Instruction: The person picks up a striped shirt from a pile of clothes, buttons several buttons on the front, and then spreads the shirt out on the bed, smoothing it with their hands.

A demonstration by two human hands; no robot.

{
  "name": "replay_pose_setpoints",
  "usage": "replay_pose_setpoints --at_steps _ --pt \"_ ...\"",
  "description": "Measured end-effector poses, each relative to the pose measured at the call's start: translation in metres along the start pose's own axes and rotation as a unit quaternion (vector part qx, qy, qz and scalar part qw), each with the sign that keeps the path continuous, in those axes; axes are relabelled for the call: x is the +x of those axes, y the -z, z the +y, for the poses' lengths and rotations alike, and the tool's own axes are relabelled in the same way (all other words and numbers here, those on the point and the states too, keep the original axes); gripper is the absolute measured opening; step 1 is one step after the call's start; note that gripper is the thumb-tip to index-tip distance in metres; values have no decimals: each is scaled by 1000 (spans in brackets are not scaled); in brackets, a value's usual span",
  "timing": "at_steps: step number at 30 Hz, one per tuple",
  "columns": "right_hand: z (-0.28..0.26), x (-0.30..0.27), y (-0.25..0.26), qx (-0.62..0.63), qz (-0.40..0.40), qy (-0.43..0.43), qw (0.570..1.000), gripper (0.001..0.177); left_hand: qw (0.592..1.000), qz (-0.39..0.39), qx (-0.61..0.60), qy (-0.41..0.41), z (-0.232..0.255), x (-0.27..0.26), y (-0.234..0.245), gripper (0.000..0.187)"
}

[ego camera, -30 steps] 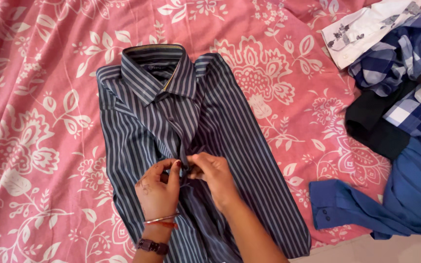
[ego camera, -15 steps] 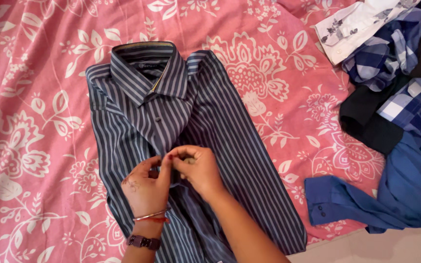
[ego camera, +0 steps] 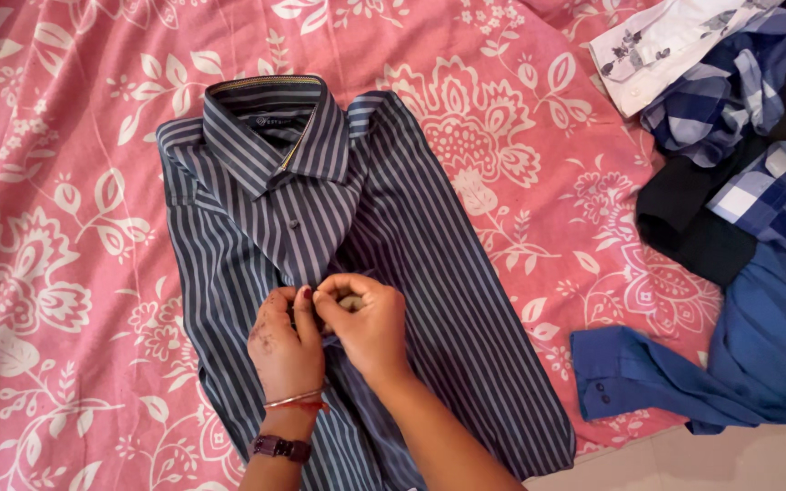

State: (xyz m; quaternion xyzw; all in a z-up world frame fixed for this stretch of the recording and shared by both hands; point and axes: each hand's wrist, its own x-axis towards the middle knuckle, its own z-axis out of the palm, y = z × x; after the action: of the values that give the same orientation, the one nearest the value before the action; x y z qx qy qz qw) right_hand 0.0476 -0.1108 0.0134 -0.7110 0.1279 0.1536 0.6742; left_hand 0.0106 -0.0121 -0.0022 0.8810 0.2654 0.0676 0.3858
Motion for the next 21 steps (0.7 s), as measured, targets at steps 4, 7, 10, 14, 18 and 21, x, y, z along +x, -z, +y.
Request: replay_pose_setpoints --at_steps 4,7,10,14,18,21 --pt "21 10 7 145 -50 -160 975 10 995 -15 20 -92 -5 -5 6 21" --pt "30 27 24 183 -152 -253 938 12 998 -59 -28 -20 -7 -5 11 22" --pt "33 29 31 229 -149 -254 928 12 978 -97 -140 123 -11 -3 7 22" --pt "38 13 30 172 -63 -143 973 15 973 -108 -150 135 -30 -5 -4 22" --pt "47 -9 25 77 -3 -89 993 34 989 -119 -71 -46 -52 -13 -10 28" --pt "56 -10 16 47 16 -60 997 45 976 -151 -96 -127 -55 -15 -9 48"
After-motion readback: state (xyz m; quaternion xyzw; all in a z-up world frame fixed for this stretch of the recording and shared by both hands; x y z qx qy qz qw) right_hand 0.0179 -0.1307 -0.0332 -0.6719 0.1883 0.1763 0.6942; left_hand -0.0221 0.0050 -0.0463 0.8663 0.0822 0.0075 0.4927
